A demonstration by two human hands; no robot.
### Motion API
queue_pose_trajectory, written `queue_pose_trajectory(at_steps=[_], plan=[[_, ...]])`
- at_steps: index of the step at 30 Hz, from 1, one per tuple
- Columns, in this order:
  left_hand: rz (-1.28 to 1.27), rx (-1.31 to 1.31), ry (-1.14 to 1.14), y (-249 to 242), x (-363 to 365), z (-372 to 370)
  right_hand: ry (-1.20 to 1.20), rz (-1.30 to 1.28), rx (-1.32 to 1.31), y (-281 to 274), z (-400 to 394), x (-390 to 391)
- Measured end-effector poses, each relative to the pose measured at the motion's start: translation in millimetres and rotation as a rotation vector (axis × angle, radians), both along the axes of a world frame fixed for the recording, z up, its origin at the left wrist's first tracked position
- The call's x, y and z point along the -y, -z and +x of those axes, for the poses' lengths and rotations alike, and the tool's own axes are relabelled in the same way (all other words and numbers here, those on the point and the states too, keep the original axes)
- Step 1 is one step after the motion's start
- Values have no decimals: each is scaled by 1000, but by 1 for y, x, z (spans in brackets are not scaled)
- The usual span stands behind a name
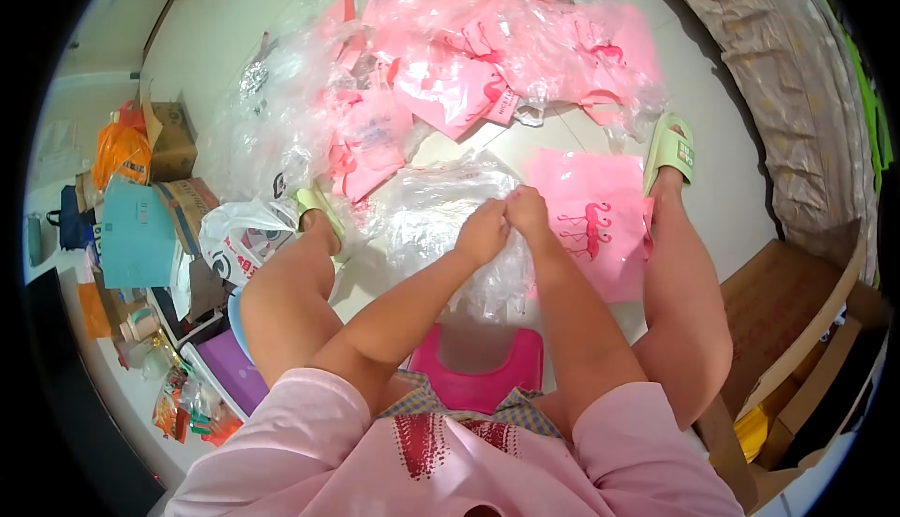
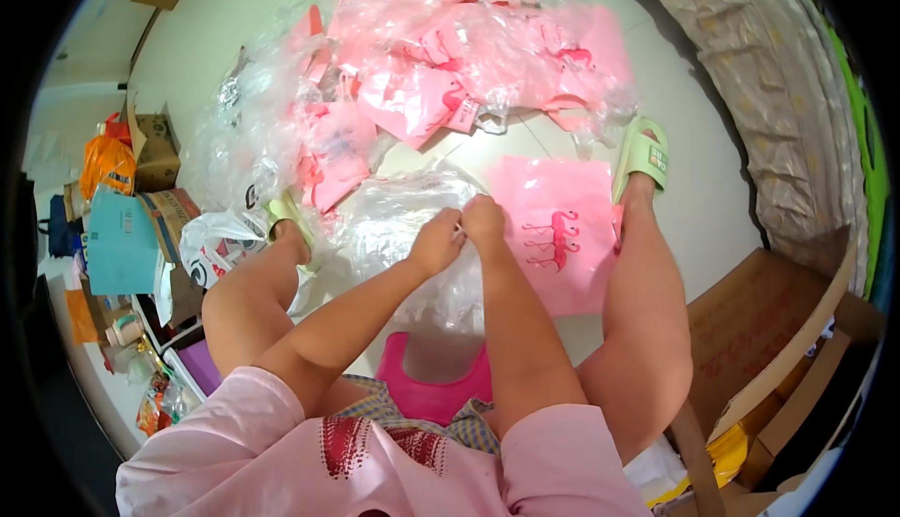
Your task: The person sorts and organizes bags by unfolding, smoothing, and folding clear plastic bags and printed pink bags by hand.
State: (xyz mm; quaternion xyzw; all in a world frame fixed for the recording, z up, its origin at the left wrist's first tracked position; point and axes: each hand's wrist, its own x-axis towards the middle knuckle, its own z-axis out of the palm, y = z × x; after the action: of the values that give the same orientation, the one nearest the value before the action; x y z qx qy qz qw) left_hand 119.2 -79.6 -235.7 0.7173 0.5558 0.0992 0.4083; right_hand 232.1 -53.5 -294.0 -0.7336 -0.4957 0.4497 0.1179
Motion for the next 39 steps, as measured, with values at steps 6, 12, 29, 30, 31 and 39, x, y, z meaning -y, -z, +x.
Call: queue_pose_trajectory(at_steps=[6,12,29,30,31,39], plan=[[-80,100,-463,15,-53,-55,176,-76,-325,-14,-44,-37],[-230,249,-824,89,-113,-88,321,-223,-587,-17,-43,-57],[-486,792,-945,17,-135,-61,710,-238,-878,-35,-62,-131],[-500,786,-905,10,-127,-55,708,-224,-891,-43,-60,-129],[-509,782,-863,-5,-118,-51,761,-196,-1001,-48,-58,-125],[-771,801,-604,-126,-49,-47,706,-99,-932,-153,-33,-73]])
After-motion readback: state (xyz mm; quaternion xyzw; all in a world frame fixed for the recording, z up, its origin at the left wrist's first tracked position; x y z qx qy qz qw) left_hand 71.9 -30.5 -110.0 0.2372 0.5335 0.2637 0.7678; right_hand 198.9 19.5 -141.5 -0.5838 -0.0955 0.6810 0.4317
